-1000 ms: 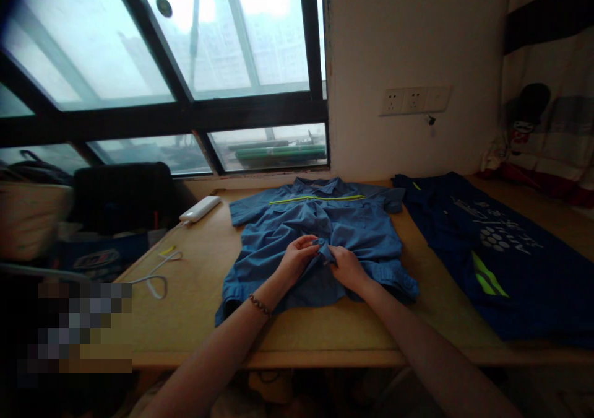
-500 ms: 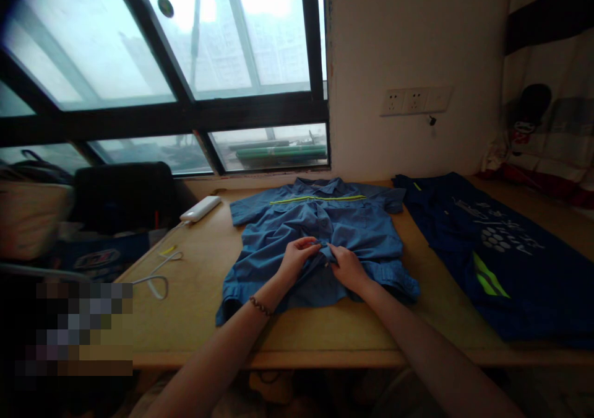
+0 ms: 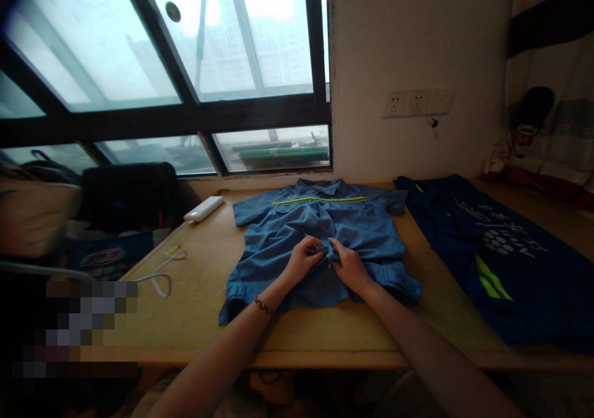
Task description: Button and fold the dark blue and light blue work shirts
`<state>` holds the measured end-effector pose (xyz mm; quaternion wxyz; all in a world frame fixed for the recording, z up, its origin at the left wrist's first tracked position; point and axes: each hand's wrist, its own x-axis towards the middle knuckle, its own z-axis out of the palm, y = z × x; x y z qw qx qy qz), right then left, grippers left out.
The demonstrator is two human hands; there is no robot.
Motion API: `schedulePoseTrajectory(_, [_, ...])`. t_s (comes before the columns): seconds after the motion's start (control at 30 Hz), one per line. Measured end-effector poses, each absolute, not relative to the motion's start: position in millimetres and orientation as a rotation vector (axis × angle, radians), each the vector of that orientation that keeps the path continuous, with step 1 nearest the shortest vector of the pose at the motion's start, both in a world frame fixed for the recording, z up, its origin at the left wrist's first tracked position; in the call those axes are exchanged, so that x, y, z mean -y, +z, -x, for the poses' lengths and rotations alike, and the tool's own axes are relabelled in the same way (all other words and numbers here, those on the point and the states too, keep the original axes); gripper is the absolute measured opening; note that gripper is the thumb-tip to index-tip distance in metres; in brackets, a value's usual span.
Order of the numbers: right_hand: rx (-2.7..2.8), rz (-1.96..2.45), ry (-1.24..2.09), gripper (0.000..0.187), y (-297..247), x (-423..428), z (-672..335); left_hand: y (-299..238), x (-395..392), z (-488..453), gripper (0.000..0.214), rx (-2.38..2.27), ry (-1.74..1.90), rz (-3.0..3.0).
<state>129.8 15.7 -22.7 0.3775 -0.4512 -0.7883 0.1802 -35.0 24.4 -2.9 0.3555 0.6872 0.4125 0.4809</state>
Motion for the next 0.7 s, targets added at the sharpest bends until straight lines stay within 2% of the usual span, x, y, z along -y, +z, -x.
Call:
schedulePoseTrajectory(0.13, [1.895,1.156,0.315,0.024,-12,-13,-131,4,-18,32,0.009,-1.007,1.314,-1.777])
schedulePoseTrajectory(0.23, [1.821,1.077,0.289,0.026,-4,-10,-132,6,-15,29,0.011,-0.996,1.285,-1.750])
schedulePoseTrajectory(0.33, [1.876,1.000,0.428,0.031,-4,-10,-132,4,-15,29,0.009,-1.021,1.255,-1.733])
schedulePoseTrajectory(0.53, [1.903,1.080,0.611,0.012,-15,-21,-131,-5,-20,31,0.011,-1.016,1.262,-1.783])
schedulePoseTrajectory(0.7, [1.950,1.139,0.536,0.004,-17,-16,-129,-8,-18,30,0.023,-1.009,1.219,-1.935])
